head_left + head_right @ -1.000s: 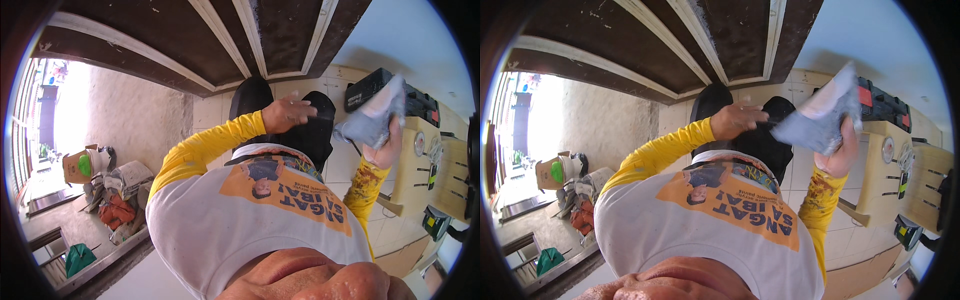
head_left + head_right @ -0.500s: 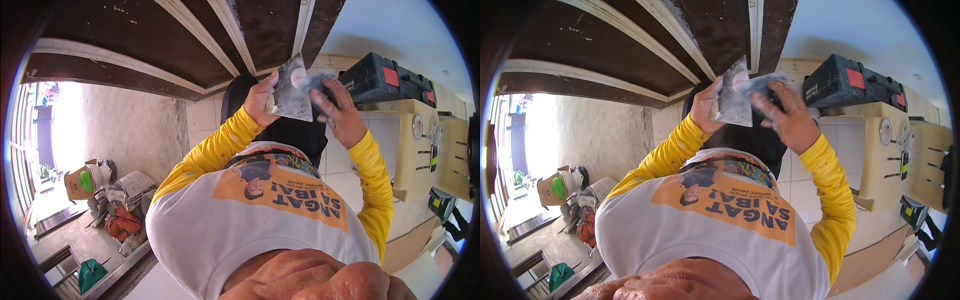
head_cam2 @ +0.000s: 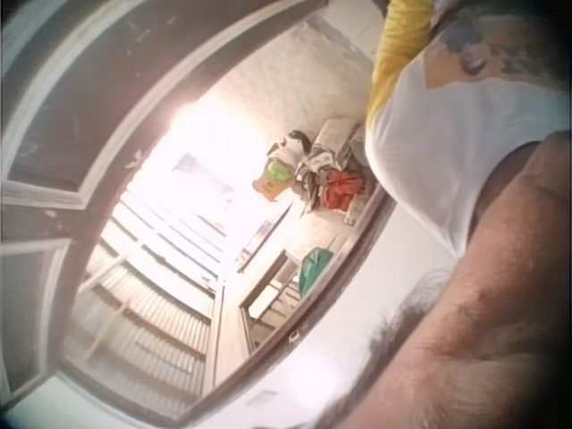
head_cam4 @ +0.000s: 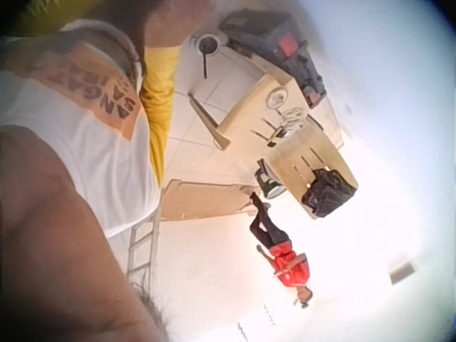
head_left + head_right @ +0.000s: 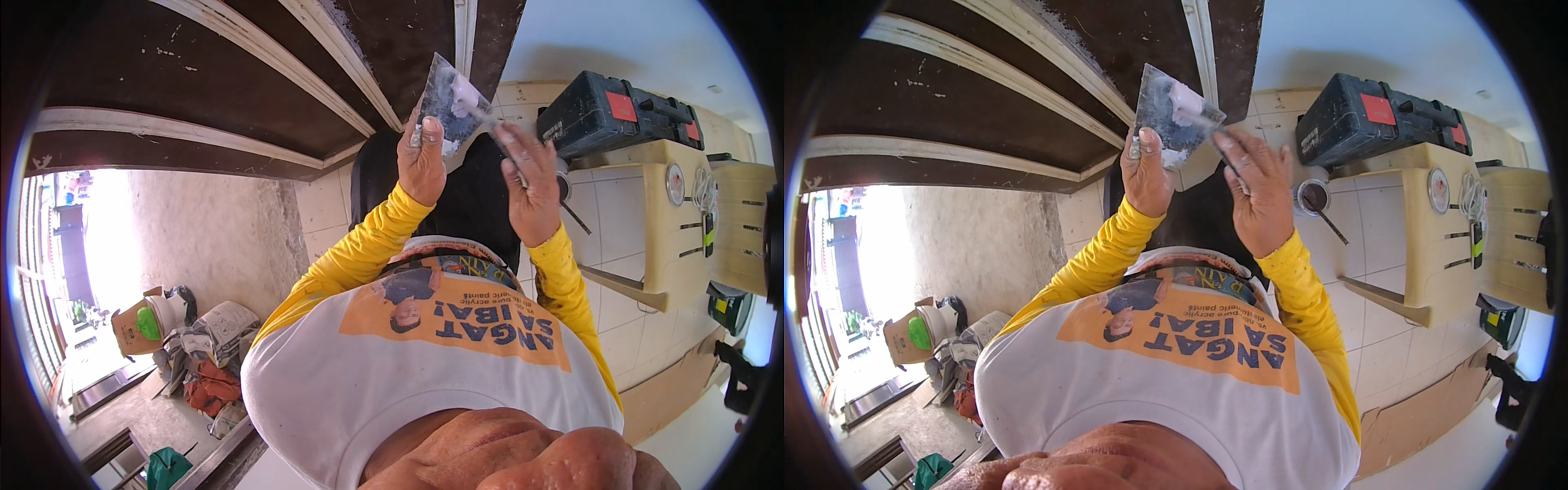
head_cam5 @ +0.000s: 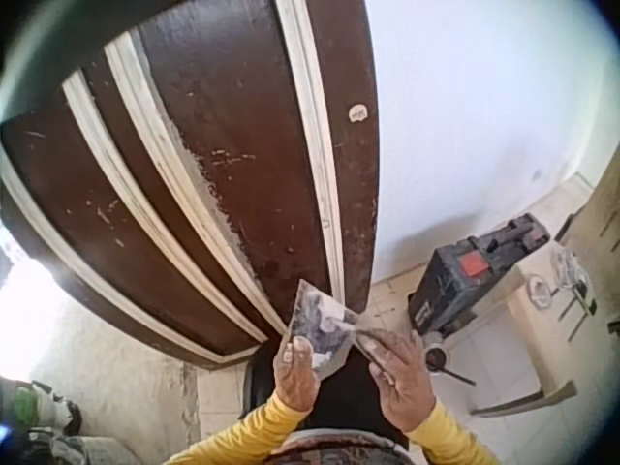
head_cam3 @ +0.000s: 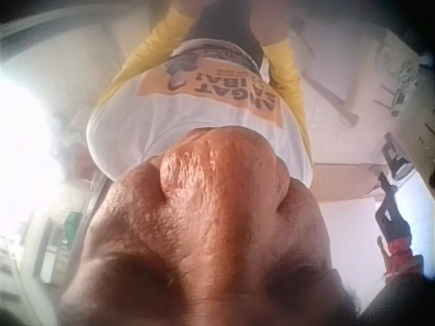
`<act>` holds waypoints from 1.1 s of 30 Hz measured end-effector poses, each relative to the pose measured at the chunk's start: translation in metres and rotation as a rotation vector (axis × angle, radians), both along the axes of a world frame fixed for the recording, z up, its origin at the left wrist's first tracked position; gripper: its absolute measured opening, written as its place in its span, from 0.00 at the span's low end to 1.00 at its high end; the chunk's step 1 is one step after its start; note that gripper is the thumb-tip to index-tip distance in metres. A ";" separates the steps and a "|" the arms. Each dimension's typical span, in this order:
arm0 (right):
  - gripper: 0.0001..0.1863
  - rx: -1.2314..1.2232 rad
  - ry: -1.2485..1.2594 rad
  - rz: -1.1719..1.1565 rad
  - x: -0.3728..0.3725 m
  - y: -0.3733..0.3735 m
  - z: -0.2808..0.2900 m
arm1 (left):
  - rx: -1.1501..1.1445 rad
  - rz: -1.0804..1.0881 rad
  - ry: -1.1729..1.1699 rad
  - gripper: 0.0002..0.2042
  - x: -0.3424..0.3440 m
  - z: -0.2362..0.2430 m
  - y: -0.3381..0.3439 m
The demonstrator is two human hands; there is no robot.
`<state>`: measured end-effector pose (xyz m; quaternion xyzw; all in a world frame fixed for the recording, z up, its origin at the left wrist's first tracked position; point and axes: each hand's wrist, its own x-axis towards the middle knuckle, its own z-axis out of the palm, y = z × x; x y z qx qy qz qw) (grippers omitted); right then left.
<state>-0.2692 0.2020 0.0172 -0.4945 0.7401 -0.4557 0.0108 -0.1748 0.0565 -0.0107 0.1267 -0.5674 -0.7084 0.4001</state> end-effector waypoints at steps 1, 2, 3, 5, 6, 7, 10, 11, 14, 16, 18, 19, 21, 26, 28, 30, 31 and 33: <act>0.22 -0.032 0.057 -0.020 -0.003 0.000 0.004 | -0.003 0.025 -0.014 0.20 0.001 0.000 0.000; 0.21 0.052 0.076 -0.001 -0.005 -0.001 0.005 | 0.010 0.017 -0.007 0.20 0.000 -0.001 0.000; 0.20 0.088 0.057 0.034 -0.007 0.000 0.005 | 0.024 0.010 -0.001 0.20 0.000 -0.004 0.000; 0.18 0.156 0.015 0.108 -0.012 0.004 0.002 | 0.037 0.004 0.013 0.21 -0.001 -0.005 0.001; 0.18 0.150 0.051 0.099 -0.013 0.002 0.003 | 0.036 0.005 0.020 0.21 -0.001 -0.003 0.002; 0.18 0.143 0.086 0.090 -0.015 0.001 0.004 | 0.035 0.005 0.028 0.21 -0.001 -0.002 0.002; 0.17 0.085 0.005 0.131 -0.018 0.006 0.008 | -0.039 -0.009 -0.020 0.21 0.004 -0.009 -0.003; 0.17 0.054 -0.049 0.158 -0.021 0.006 0.009 | -0.042 -0.014 -0.013 0.22 0.003 -0.008 -0.003; 0.17 0.113 -0.047 0.165 -0.023 0.000 0.011 | -0.038 -0.023 -0.008 0.22 0.002 -0.003 -0.002; 0.17 0.117 -0.046 0.185 -0.024 0.000 0.014 | -0.019 -0.020 -0.023 0.22 0.004 -0.001 -0.003; 0.17 -0.010 -0.065 0.179 -0.024 0.004 0.023 | -0.060 -0.011 -0.038 0.23 0.005 0.000 -0.006; 0.18 0.041 -0.060 0.203 -0.023 0.001 0.017 | -0.080 -0.006 -0.045 0.23 0.006 0.001 -0.008; 0.19 0.148 -0.046 0.243 -0.022 -0.005 0.009 | -0.085 -0.002 -0.068 0.23 0.009 0.000 -0.012; 0.28 0.130 0.117 0.203 -0.024 -0.006 0.019 | -0.039 -0.002 -0.053 0.22 0.012 0.004 -0.011; 0.30 0.188 0.247 0.204 -0.028 -0.004 0.019 | -0.047 -0.039 -0.060 0.21 0.014 0.005 -0.014; 0.31 0.184 0.418 0.214 -0.038 0.002 0.033 | -0.331 0.033 -0.160 0.21 0.021 0.009 -0.018; 0.31 0.130 0.411 0.250 -0.041 0.000 0.034 | -0.179 -0.025 -0.134 0.21 0.021 0.011 -0.018; 0.31 0.030 0.402 0.326 -0.047 -0.006 0.037 | 0.427 -0.215 0.019 0.21 0.017 0.015 -0.015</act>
